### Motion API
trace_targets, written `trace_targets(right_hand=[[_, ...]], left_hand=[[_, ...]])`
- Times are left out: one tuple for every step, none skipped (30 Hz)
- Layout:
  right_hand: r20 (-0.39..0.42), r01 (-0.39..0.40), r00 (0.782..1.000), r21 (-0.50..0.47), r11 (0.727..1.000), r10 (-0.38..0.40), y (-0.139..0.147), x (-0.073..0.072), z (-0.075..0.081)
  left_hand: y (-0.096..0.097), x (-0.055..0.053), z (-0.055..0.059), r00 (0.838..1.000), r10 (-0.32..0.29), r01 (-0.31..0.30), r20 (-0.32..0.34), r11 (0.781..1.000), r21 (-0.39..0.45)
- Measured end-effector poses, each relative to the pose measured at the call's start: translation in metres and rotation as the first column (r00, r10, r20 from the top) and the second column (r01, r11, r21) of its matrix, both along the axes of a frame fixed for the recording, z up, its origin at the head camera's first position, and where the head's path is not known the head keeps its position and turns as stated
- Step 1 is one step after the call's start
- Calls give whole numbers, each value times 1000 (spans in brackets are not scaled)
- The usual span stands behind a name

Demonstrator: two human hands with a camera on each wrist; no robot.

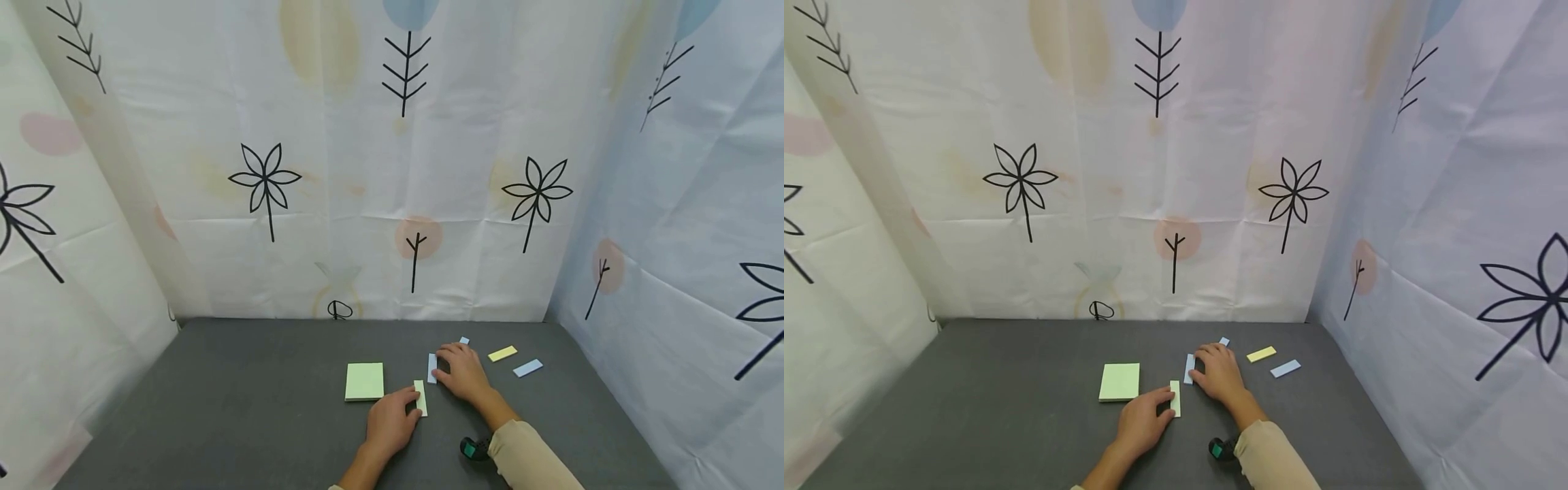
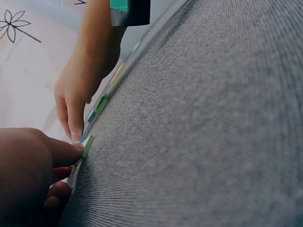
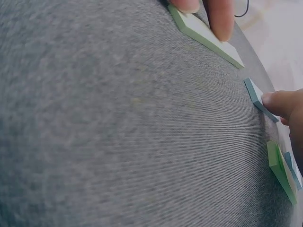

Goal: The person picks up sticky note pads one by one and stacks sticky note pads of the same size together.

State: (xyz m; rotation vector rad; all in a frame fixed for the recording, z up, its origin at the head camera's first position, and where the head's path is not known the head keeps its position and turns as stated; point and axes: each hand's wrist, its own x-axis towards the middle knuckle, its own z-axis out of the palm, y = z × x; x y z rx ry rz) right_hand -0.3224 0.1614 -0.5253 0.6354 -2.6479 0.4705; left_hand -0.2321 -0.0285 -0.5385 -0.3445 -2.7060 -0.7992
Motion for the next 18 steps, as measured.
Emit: trace_targets(right_hand=[[12, 8, 1000, 3, 1000, -8, 0, -1, 0], [25, 18, 1000, 7, 1000, -18, 0, -1, 0], [40, 26, 999, 9, 1000, -27, -1, -1, 0], [54, 34, 998, 10, 999, -34, -1, -2, 0], [66, 39, 997, 11, 999, -39, -1, -2, -1], [81, 42, 996, 12, 999, -43, -1, -2, -1], [94, 46, 995, 13, 999, -47, 0, -2, -1], [102, 46, 994, 11, 999, -47, 0, -2, -2], [107, 46, 993, 8, 999, -46, 0, -2, -2], [109, 43, 993, 6, 999, -43, 0, -2, -2], [109, 40, 993, 3, 999, -40, -1, -2, -2], [113, 39, 993, 0, 999, -39, -1, -2, -2], [113, 39, 993, -4, 999, -38, -1, -2, -3], [114, 38, 993, -13, 999, -36, -1, -2, -3], [116, 39, 993, -22, 999, -36, 0, -2, -4], [118, 39, 992, -30, 999, -36, 0, -2, -4], [124, 42, 992, -41, 998, -37, 0, -2, -5], [134, 47, 990, -54, 997, -40, 0, -2, -5]], left_hand=[[0, 0, 0, 1000, 0, 0, 3, 1000, -1], [0, 0, 0, 1000, -1, 1, 1, 1000, -2], [-1, 0, 0, 1000, -1, 1, -1, 1000, -3], [-1, 0, 0, 1000, -1, 1, -4, 1000, -2], [-1, 0, 0, 1000, -1, 1, -6, 1000, -2], [-1, 0, 0, 1000, 0, 0, -7, 1000, -1], [-1, 0, 0, 1000, -1, 1, -9, 1000, -1], [-1, 0, 0, 1000, -1, 1, -10, 1000, 0], [-1, 0, 0, 1000, 0, 0, -10, 1000, -1], [-1, 0, 0, 1000, 1, -1, -11, 1000, -2], [-1, 0, 0, 1000, 2, -2, -10, 1000, -2], [-1, 0, 1, 1000, 3, -3, -9, 1000, -3], [-1, 0, 1, 1000, 3, -3, -8, 1000, -4], [-1, 0, 0, 1000, 4, -4, -7, 1000, -7], [-1, 0, 0, 1000, 5, -5, -4, 1000, -8], [0, 0, 0, 1000, 4, -4, -2, 1000, -8], [0, 0, 1, 1000, 5, -5, 0, 1000, -7], [0, 0, 1, 1000, 5, -5, 2, 1000, -6]])
